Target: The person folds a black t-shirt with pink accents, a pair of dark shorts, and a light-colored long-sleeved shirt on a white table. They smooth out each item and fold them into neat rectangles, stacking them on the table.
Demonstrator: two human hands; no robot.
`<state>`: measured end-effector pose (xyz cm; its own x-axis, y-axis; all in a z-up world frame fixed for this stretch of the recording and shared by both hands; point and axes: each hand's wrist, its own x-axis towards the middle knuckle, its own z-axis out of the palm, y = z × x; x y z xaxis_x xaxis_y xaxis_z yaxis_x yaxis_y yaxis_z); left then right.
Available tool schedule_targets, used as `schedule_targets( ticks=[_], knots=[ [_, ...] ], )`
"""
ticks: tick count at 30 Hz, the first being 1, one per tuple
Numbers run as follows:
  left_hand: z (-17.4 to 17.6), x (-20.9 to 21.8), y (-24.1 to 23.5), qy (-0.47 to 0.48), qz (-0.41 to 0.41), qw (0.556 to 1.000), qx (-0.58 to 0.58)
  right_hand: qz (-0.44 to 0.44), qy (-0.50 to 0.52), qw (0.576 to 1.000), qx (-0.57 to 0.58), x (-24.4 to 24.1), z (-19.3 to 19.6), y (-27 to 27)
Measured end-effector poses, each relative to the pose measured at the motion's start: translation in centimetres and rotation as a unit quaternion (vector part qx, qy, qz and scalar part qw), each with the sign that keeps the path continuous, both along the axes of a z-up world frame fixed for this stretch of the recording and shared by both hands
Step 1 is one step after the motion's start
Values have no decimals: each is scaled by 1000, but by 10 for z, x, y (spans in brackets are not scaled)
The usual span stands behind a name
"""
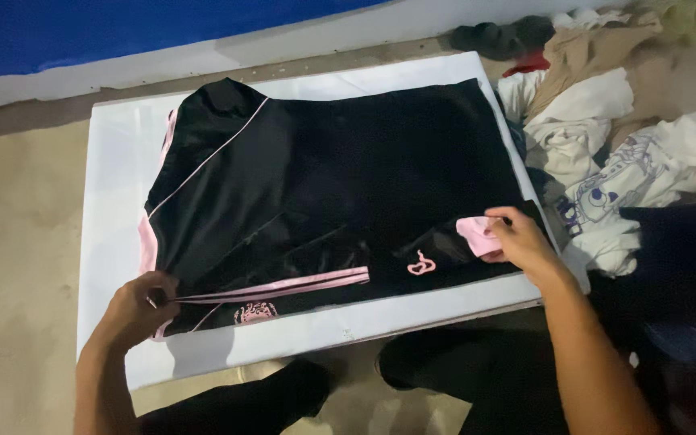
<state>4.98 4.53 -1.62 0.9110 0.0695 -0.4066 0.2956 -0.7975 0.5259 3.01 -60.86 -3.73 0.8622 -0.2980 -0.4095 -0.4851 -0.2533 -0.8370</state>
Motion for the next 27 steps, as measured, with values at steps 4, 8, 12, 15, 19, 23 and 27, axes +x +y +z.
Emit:
schedule_targets(
  ticks=[4,8,12,15,19,23,27],
  knots=[
    [7,2,-8,-26,-59,998,9,22,79,993,-79,-1,12,13],
    [17,0,-12,37,-31,999,22,84,40,968,-233,-3,14,14],
    [25,-3,-12,60,-31,997,33,103,39,955,-276,-1,2,6],
    [26,-5,-12,86,-28,996,10,78,51,961,-259,-1,-6,-4],
    [29,-5,-20,46,-111,987,106,120,10,959,-256,-5,-9,-18],
    [38,-5,-39,-26,-48,993,104,173,-7,955,-242,-5,-4,-23],
    [27,-1,-73,-121,-61,982,133,137,99,954,-247,-4,-6,-15]
  ],
)
